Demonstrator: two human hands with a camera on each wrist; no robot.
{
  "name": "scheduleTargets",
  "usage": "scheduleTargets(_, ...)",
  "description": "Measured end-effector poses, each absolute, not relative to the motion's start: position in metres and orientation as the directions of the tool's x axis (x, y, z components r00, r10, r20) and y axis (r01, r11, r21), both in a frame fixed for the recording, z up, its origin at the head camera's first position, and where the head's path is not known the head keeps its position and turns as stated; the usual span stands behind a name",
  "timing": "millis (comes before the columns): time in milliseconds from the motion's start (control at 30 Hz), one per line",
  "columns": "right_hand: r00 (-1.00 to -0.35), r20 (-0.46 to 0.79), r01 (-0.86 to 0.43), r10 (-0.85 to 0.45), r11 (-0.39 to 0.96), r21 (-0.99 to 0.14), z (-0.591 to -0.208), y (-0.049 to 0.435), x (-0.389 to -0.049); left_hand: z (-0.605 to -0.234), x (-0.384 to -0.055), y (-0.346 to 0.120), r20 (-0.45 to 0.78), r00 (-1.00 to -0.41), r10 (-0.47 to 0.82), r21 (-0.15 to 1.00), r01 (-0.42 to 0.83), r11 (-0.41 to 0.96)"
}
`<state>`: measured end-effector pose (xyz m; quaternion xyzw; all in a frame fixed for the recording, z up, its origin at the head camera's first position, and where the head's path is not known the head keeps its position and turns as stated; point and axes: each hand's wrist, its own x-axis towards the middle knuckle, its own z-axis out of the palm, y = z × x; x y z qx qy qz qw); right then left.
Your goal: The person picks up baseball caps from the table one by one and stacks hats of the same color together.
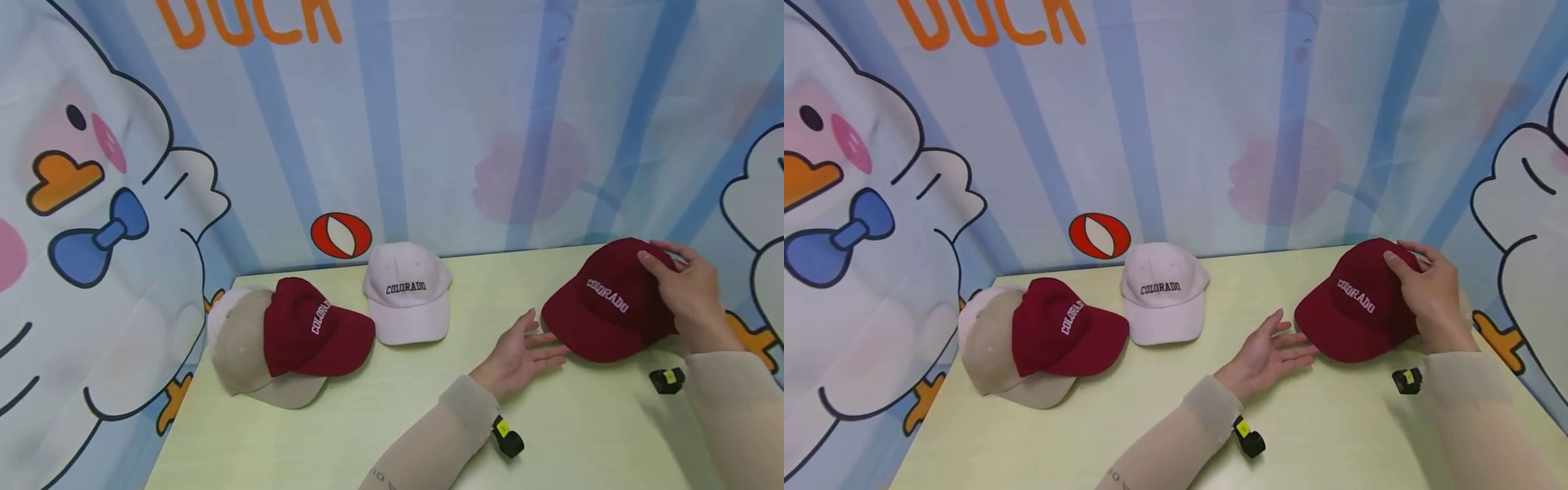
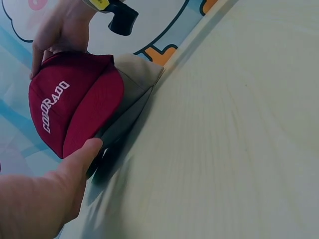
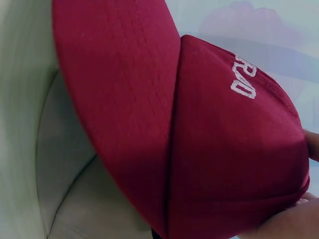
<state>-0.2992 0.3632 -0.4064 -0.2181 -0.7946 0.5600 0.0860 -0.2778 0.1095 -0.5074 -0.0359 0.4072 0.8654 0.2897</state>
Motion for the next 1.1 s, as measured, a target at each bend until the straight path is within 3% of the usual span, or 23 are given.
scheduleTargets(133,-0.888,-0.130,0.229,0.441,0.178,-0.957,-0.401,0.362,-0.297,-0.508,-0.278,0.107,-0.285,-0.818,0.500,0.708,-0.531,-0.466)
scheduleTargets(667,-0.931,-0.110,0.130,0.348,0.035,-0.991,-0.386,0.346,-0.289,-0.508,-0.279,0.091,-0.286,-0.755,0.591,0.827,-0.506,-0.245)
scheduleTargets(900,-0.962,-0.095,0.105,0.255,0.028,-0.994,-0.382,0.337,-0.284,-0.504,-0.279,0.080,-0.329,-0.781,0.531,0.876,-0.462,-0.136)
scheduleTargets(1100,-0.980,-0.076,0.085,0.186,0.044,-0.995,-0.377,0.330,-0.281,-0.501,-0.283,0.071,-0.339,-0.838,0.429,0.916,-0.397,-0.052)
